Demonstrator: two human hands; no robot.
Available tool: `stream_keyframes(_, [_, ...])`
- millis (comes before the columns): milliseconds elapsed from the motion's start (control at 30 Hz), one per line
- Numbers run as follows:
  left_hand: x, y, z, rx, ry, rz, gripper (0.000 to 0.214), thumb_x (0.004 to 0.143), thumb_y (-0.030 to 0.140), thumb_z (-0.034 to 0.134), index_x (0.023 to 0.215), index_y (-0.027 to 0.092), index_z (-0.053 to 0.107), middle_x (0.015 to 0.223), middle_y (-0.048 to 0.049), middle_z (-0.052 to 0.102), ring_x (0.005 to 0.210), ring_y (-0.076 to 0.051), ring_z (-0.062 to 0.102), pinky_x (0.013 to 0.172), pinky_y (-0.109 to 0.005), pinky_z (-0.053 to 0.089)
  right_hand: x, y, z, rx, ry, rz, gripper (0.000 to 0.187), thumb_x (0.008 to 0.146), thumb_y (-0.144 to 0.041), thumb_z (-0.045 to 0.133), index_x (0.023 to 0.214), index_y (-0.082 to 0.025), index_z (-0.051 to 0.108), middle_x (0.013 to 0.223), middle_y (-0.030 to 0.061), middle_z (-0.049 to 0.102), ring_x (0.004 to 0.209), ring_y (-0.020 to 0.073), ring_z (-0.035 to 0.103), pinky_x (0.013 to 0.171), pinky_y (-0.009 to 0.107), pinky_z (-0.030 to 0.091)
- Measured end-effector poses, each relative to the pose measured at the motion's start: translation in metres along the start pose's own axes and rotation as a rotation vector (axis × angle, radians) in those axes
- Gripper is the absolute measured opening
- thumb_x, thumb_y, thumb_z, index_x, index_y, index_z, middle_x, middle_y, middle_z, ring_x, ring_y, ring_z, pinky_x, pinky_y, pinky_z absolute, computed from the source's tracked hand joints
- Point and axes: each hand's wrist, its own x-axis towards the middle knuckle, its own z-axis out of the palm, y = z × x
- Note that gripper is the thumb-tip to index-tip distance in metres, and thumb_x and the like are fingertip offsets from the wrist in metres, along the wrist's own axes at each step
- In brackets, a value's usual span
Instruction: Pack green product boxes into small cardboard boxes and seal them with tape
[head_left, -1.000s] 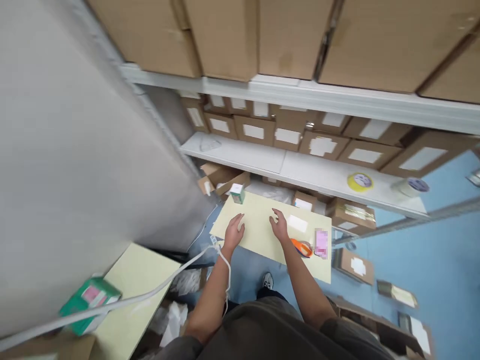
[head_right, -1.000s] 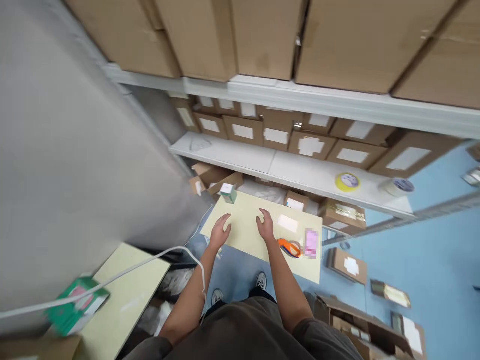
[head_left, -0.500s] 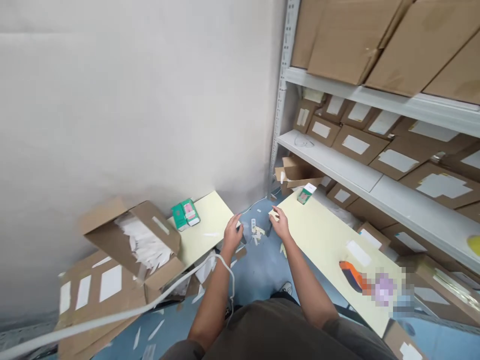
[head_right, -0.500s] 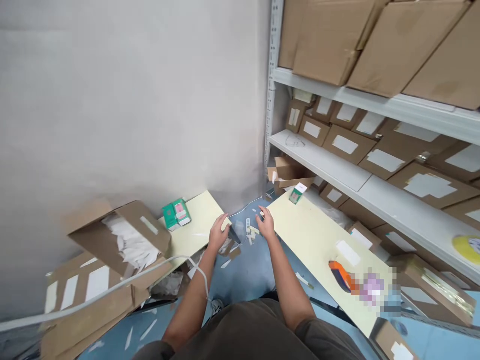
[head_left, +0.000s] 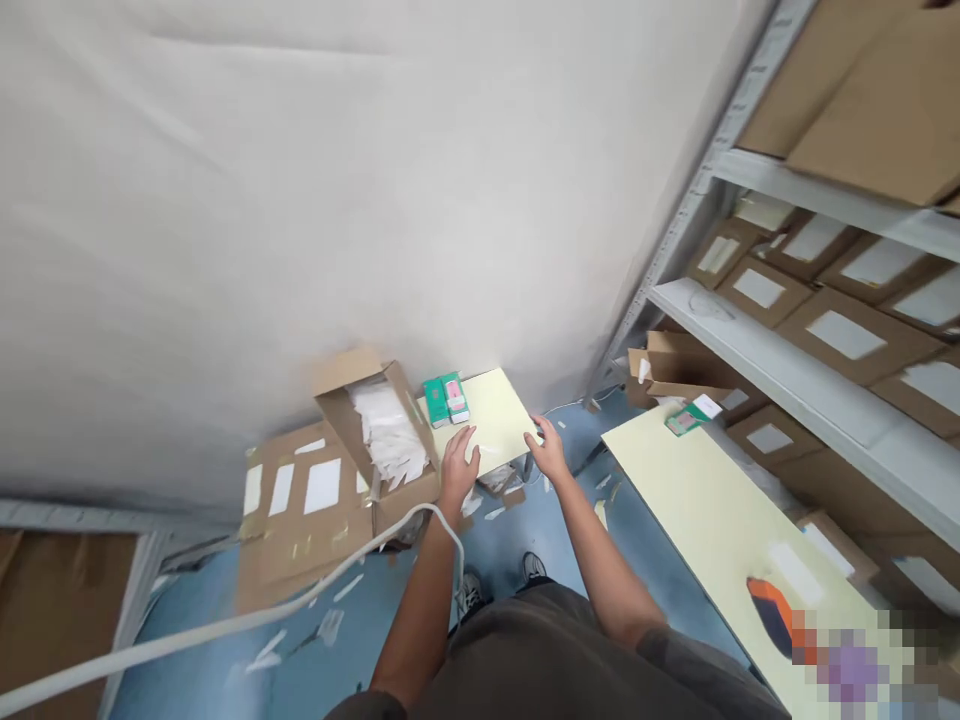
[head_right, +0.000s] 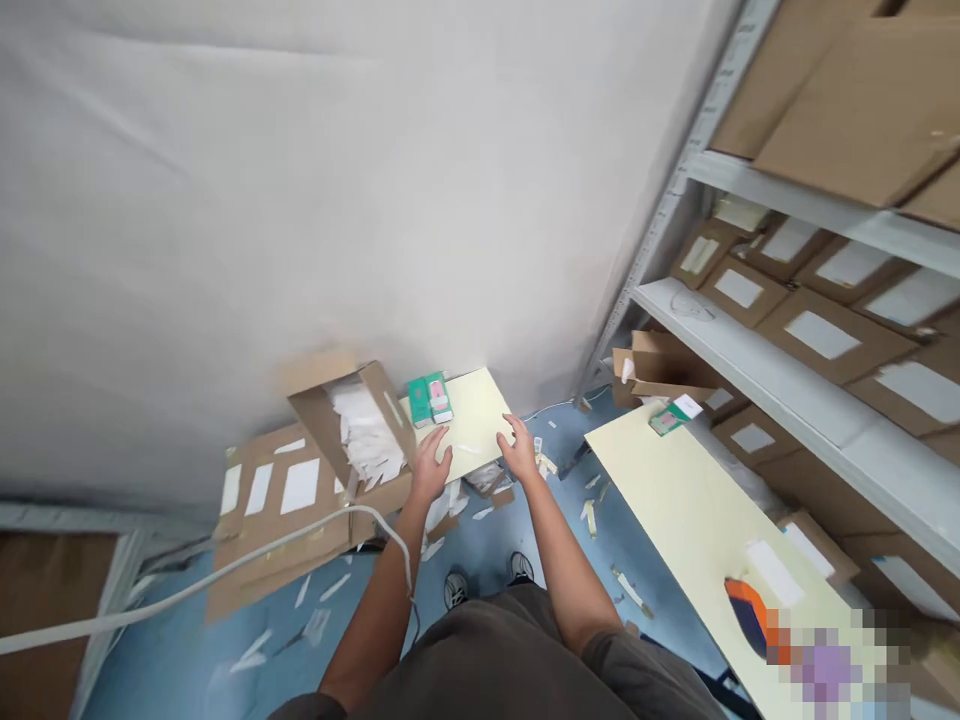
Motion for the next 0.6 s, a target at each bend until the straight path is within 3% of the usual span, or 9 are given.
stream_keyframes(100, [-0.021, -0.016, -0.035, 0.065, 0.131, -0.117, 0.046, 0.103, 0.031, 0.055, 0.145, 0.021, 0.07, 0.15, -0.0158, 0.07, 0.144, -0.031, 0.063, 0.127, -0.055, 0.048, 0.008, -0.017, 0.048, 0.063, -0.146, -0.042, 0.049, 0.094, -0.038, 0.065, 0.141, -0.025, 0.071, 0.147, 0.0148, 0.07, 0.132, 0.0306, 0.067, 0.104, 0.047, 0.062])
stream_keyframes(200, [-0.052, -0.043, -0.088, 0.139, 0.287, -0.277, 0.046, 0.103, 0.035, 0.055, 0.145, 0.02, 0.07, 0.146, -0.0178, 0.072, 0.14, -0.032, 0.064, 0.125, -0.053, 0.049, 0.003, -0.042, 0.111, 0.126, -0.32, -0.078, 0.048, 0.095, -0.038, 0.065, 0.142, -0.025, 0.071, 0.148, 0.0142, 0.069, 0.133, 0.0299, 0.066, 0.105, 0.046, 0.061])
stream_keyframes(300, [-0.092, -0.083, -0.149, 0.187, 0.443, -0.482, 0.051, 0.098, 0.035, 0.058, 0.146, 0.02, 0.068, 0.137, -0.0184, 0.073, 0.129, -0.031, 0.07, 0.118, -0.049, 0.054, -0.018, -0.069, 0.179, 0.181, -0.479, -0.108, 0.048, 0.096, -0.036, 0.066, 0.143, -0.026, 0.071, 0.148, 0.0135, 0.069, 0.135, 0.0301, 0.066, 0.109, 0.047, 0.059])
stream_keyframes(400, [-0.13, -0.137, -0.207, 0.23, 0.544, -0.698, 0.056, 0.089, 0.034, 0.063, 0.143, 0.019, 0.068, 0.134, -0.019, 0.074, 0.126, -0.033, 0.071, 0.117, -0.051, 0.053, -0.05, -0.088, 0.247, 0.192, -0.625, -0.129, 0.049, 0.094, -0.034, 0.067, 0.142, -0.026, 0.073, 0.146, 0.0125, 0.071, 0.135, 0.0302, 0.066, 0.114, 0.048, 0.056])
stream_keyframes(500, [-0.156, -0.199, -0.256, 0.261, 0.472, -0.864, 0.055, 0.083, 0.036, 0.065, 0.134, 0.015, 0.069, 0.135, -0.0245, 0.074, 0.132, -0.039, 0.068, 0.119, -0.06, 0.05, -0.087, -0.093, 0.314, 0.149, -0.757, -0.118, 0.05, 0.09, -0.03, 0.071, 0.139, -0.027, 0.075, 0.141, 0.0105, 0.075, 0.134, 0.0316, 0.067, 0.12, 0.052, 0.052])
stream_keyframes(600, [-0.17, -0.26, -0.292, 0.247, 0.338, -0.889, 0.046, 0.076, 0.04, 0.07, 0.116, 0.016, 0.07, 0.126, -0.0279, 0.076, 0.129, -0.046, 0.07, 0.113, -0.067, 0.05, -0.118, -0.083, 0.379, 0.011, -0.856, -0.056, 0.052, 0.084, -0.025, 0.075, 0.135, -0.026, 0.078, 0.137, 0.0111, 0.077, 0.135, 0.0352, 0.067, 0.123, 0.055, 0.049])
